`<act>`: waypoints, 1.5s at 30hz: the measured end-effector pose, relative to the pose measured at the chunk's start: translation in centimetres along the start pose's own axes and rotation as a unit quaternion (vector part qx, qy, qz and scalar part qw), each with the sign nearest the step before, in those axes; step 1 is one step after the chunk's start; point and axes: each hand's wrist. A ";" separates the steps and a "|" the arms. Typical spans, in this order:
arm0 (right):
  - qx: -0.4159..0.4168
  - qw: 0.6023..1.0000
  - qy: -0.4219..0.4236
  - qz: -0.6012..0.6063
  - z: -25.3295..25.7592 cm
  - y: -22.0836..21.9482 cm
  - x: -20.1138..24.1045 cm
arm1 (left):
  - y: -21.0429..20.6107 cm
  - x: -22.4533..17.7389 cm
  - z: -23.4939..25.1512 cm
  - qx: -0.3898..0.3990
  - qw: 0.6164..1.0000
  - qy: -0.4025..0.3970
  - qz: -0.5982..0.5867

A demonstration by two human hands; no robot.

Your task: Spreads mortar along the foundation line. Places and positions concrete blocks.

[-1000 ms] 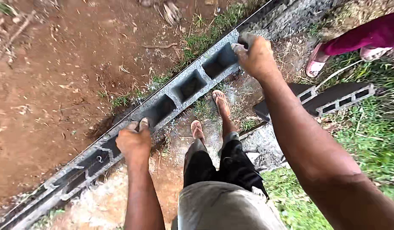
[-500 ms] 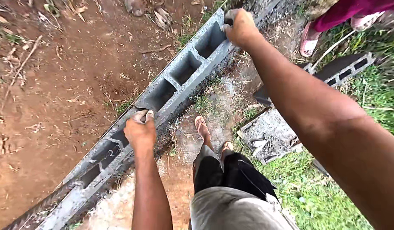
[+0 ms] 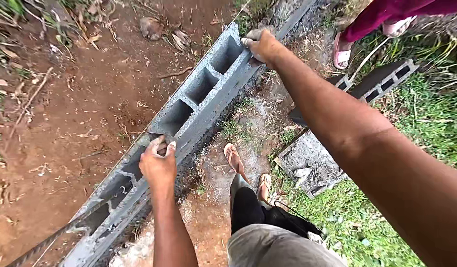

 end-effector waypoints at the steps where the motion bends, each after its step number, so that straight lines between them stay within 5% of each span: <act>1: -0.002 1.000 0.005 -0.004 0.2 0.0 0.0 | 0.0 0.0 0.1 -0.001 1.000 0.003 0.002; 9: 0.009 0.988 0.063 -0.139 -0.4 1.4 1.1 | 1.5 -1.8 0.9 0.034 0.996 0.085 0.004; 21: 0.142 0.956 -0.016 -0.256 1.8 2.5 3.5 | 1.6 -5.7 3.1 0.071 0.966 0.248 -0.007; 29: 0.225 0.929 -0.008 -0.293 3.4 2.9 3.7 | -0.8 -7.1 4.7 -0.008 0.919 0.390 -0.048; 33: 0.242 0.910 -0.006 -0.337 4.0 3.2 4.2 | -2.7 -8.7 2.2 -0.159 0.916 0.360 -0.076; 37: 0.222 0.913 0.000 -0.342 3.7 2.7 4.6 | -5.1 -11.8 -1.9 -0.278 0.833 0.392 -0.276; 41: 0.207 0.925 -0.024 -0.317 3.7 2.3 4.1 | -6.5 -12.2 -2.2 -0.220 0.664 0.477 -0.532; 45: 0.191 0.939 -0.020 -0.286 3.6 1.2 4.2 | -6.6 -11.0 -1.6 -0.185 0.617 0.416 -0.642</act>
Point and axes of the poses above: each hand's wrist, its own z-axis towards the middle knuckle, its own y-axis out of the back of the hand, x = y × z, and after that the axes turned 2 degrees about x, right-handed
